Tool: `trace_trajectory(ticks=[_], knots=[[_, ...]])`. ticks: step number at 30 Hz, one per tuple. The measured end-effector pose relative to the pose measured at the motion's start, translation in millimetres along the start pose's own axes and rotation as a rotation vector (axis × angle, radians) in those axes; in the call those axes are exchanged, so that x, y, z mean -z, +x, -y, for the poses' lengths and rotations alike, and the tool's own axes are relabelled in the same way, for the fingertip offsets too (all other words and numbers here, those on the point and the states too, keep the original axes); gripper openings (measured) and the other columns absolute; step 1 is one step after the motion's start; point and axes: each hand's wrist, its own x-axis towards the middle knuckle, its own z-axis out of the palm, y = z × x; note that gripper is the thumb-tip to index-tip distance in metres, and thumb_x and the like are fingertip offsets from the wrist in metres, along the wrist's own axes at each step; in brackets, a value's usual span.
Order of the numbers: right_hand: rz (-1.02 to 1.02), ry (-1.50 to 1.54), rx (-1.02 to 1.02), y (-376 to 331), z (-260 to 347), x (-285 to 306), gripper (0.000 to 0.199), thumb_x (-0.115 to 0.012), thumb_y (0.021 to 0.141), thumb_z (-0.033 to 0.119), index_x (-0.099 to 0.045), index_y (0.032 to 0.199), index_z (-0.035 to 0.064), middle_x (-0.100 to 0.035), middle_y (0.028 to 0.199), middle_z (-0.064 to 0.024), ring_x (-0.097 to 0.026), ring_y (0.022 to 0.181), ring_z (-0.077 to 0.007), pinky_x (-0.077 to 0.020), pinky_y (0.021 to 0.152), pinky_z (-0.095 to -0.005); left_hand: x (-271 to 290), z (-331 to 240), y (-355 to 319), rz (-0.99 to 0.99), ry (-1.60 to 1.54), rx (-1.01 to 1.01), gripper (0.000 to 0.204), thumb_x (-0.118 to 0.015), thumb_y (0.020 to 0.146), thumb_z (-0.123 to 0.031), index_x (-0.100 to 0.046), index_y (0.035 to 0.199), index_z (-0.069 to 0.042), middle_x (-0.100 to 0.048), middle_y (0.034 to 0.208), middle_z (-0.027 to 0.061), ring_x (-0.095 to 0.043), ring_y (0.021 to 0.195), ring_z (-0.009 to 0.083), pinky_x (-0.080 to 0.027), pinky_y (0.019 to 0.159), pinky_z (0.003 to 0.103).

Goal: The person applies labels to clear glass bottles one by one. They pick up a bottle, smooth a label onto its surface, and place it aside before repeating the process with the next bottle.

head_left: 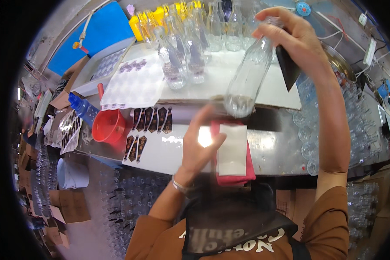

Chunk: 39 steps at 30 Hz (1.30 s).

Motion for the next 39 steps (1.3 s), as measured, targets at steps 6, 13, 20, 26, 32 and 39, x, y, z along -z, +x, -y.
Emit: trace_trajectory(ticks=[6, 13, 20, 26, 32, 39], knots=[[0.047, 0.319, -0.313, -84, -32, -83, 0.036, -0.059, 0.099, 0.020, -0.058, 0.129, -0.0016, -0.069, 0.111, -0.0074, -0.058, 0.075, -0.0061, -0.0487, 0.069, -0.0219, -32, -11, 0, 0.354, -0.612, 0.275, 0.083, -0.063, 0.093, -0.016, -0.016, 0.160, -0.003, -0.044, 0.148, 0.0169, -0.051, 0.128, 0.0249, -0.041, 0.109, 0.040], [-0.092, 0.118, -0.454, -225, 18, -131, 0.042, -0.067, 0.091, 0.009, -0.058, 0.130, -0.0031, -0.064, 0.122, -0.0114, -0.060, 0.075, -0.0084, -0.0498, 0.065, -0.0248, -40, 21, -19, 0.232, -0.408, 0.504, 0.076, -0.055, 0.102, -0.017, -0.009, 0.161, -0.003, -0.034, 0.157, 0.0213, -0.047, 0.135, 0.0276, -0.046, 0.103, 0.037], [0.051, 0.314, -0.613, -261, 10, -144, 0.047, -0.064, 0.099, 0.019, -0.053, 0.139, -0.0033, -0.060, 0.128, -0.0142, -0.062, 0.078, -0.0131, -0.0517, 0.072, -0.0292, -30, 2, -34, 0.205, -0.071, 0.285, 0.065, -0.061, 0.098, -0.014, -0.032, 0.154, 0.003, -0.045, 0.153, 0.0177, -0.051, 0.133, 0.0258, -0.045, 0.104, 0.037], [0.054, 0.296, -0.658, -257, 24, -141, 0.048, -0.062, 0.101, 0.016, -0.049, 0.142, -0.0050, -0.059, 0.118, -0.0117, -0.061, 0.075, -0.0107, -0.0521, 0.063, -0.0253, -34, 10, -43, 0.162, -0.232, 0.398, 0.071, -0.072, 0.091, -0.011, -0.037, 0.151, 0.004, -0.061, 0.133, 0.0201, -0.061, 0.119, 0.0216, -0.050, 0.097, 0.034], [-0.007, 0.347, -0.670, -257, 21, -148, 0.048, -0.066, 0.095, 0.010, -0.052, 0.138, -0.0045, -0.061, 0.115, -0.0129, -0.059, 0.068, -0.0124, -0.0504, 0.062, -0.0276, -34, 4, -38, 0.174, -0.021, 0.228, 0.074, -0.072, 0.092, -0.019, -0.034, 0.152, 0.003, -0.050, 0.146, 0.0244, -0.053, 0.132, 0.0301, -0.043, 0.107, 0.038], [-0.053, 0.543, -0.789, -260, 23, -154, 0.046, -0.063, 0.097, 0.008, -0.051, 0.140, -0.0042, -0.057, 0.114, -0.0107, -0.064, 0.074, -0.0138, -0.0545, 0.063, -0.0271, -40, 16, -10, 0.391, 0.556, -0.249, 0.082, -0.069, 0.088, -0.032, -0.032, 0.156, -0.004, -0.022, 0.166, 0.0154, -0.014, 0.154, 0.0375, -0.017, 0.124, 0.050]])
